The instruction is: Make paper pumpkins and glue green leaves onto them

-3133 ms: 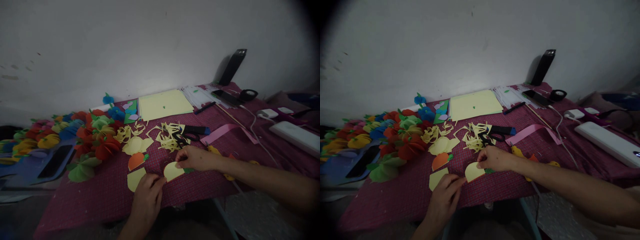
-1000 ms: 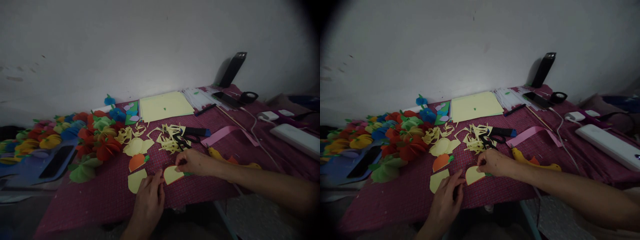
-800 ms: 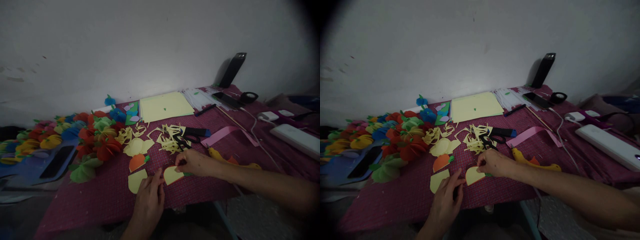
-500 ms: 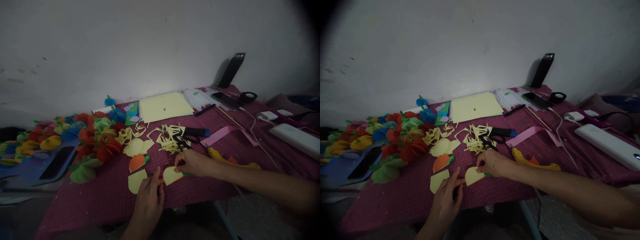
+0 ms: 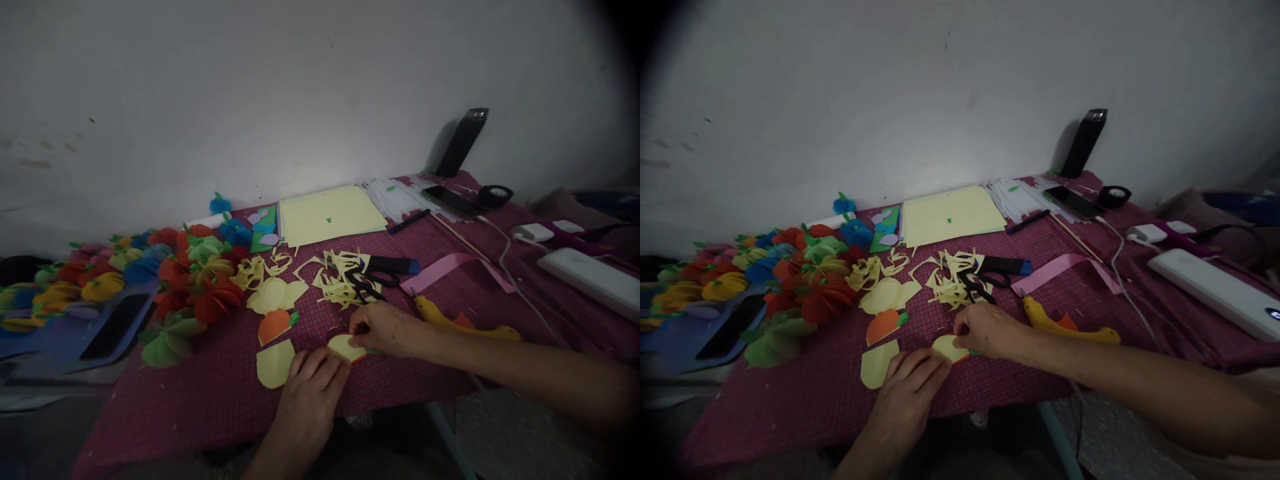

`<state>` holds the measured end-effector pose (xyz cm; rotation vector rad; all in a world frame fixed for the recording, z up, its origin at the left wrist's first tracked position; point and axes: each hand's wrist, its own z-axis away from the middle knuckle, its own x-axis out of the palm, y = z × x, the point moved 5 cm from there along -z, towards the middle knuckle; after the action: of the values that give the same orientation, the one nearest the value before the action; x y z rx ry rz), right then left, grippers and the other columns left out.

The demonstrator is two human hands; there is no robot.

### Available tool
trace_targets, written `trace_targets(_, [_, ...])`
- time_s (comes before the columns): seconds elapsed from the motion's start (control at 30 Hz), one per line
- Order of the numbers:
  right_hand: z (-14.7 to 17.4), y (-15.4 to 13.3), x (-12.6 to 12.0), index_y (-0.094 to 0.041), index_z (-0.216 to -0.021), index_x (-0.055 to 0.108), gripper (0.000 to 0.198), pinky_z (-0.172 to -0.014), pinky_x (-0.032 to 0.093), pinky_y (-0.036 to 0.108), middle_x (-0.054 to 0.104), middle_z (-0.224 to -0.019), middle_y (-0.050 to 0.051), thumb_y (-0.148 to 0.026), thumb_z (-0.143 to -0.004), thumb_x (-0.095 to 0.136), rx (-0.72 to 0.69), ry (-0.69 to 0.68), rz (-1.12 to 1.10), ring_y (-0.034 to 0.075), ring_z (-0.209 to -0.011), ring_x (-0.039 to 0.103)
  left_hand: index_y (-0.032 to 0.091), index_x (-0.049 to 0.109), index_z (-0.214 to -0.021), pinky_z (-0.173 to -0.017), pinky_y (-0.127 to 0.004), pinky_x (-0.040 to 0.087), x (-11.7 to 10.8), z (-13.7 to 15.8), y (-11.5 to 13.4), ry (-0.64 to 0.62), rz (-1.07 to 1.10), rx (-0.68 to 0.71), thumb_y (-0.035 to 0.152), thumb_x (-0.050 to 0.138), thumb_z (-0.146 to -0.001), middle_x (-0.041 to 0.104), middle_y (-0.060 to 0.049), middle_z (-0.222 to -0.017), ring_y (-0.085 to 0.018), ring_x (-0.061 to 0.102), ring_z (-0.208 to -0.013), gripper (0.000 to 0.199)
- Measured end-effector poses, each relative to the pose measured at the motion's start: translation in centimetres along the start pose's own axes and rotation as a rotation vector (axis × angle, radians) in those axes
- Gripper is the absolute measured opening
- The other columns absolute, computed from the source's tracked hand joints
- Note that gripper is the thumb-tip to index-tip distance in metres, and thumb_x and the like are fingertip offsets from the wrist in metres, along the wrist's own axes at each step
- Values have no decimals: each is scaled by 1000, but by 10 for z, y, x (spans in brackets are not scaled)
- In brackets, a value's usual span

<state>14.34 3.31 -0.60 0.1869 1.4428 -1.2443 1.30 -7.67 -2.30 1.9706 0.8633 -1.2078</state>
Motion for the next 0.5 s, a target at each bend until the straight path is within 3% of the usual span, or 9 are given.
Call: trace_targets(0.5, [0,-1,3,-20,-75,69,15,-48,33,21,67,-65,0,-32,-72,61,81,-36,-21,13,-57,55,31,58,-113,-85,-36,33,-2,-7,4,-78,-24,20,23,55,-85,62,1,-102,-18,48,-101,30])
